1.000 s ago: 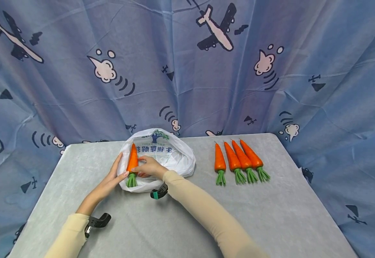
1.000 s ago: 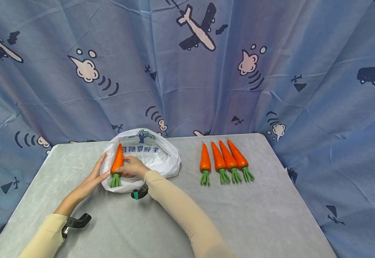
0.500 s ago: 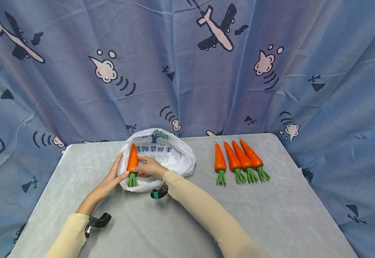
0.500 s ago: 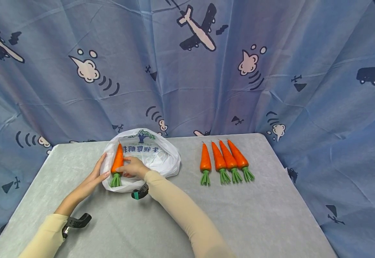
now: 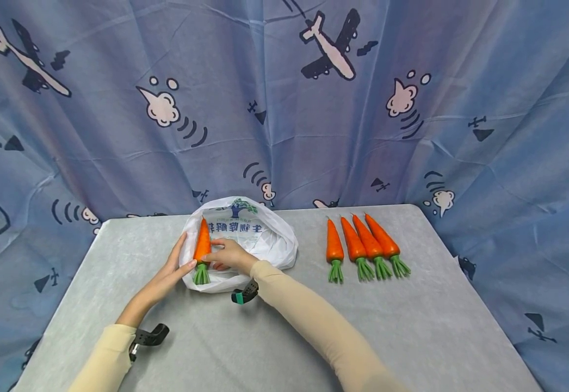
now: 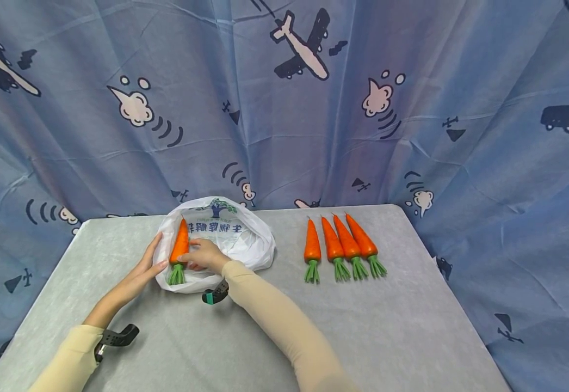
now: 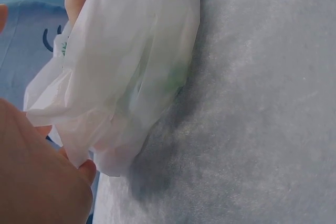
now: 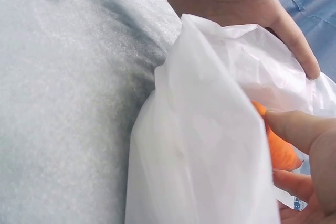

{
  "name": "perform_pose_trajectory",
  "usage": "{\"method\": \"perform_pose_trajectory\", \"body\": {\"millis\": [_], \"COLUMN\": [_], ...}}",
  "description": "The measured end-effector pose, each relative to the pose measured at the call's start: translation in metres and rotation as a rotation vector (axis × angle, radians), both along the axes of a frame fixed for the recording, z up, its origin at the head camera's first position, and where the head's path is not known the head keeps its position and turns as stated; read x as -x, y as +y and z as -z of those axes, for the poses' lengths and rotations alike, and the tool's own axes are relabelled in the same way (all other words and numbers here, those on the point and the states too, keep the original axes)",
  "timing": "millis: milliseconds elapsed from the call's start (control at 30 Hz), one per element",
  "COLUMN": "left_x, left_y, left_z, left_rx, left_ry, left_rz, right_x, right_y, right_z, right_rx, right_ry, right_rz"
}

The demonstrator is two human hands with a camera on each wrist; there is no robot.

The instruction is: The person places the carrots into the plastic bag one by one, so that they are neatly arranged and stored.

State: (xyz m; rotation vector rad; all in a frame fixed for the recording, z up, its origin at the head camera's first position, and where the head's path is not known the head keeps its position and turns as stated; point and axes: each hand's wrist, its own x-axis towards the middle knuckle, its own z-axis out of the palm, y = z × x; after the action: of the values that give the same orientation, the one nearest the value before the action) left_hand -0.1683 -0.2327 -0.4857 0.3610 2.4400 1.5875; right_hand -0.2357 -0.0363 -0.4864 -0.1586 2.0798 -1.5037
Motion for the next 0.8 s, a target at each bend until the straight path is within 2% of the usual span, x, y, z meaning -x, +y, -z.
{"method": "perform_pose_trajectory", "body": {"millis": [267,467,800], "left_x": [0.001,0.001,0.001], "left_y": [0.0,0.0,0.001], "left_z": [0.0,0.001,0.0], "left_rx": [0.012,0.021,0.037], "left_ry": [-0.003,0.023,0.045], "left_rz": [-0.002,-0.006,-0.008], "right_x": [0.0,-0.001,-0.011], "right_y": [0.014,0.028,0.062], "right_z": [-0.007,-0.019,-0.043], "right_rx": [0.034,0.005,0.009], "right_ry": [0.001,0.08,0.184], "right_rz": [-0.03,-0.055,-0.09]}}
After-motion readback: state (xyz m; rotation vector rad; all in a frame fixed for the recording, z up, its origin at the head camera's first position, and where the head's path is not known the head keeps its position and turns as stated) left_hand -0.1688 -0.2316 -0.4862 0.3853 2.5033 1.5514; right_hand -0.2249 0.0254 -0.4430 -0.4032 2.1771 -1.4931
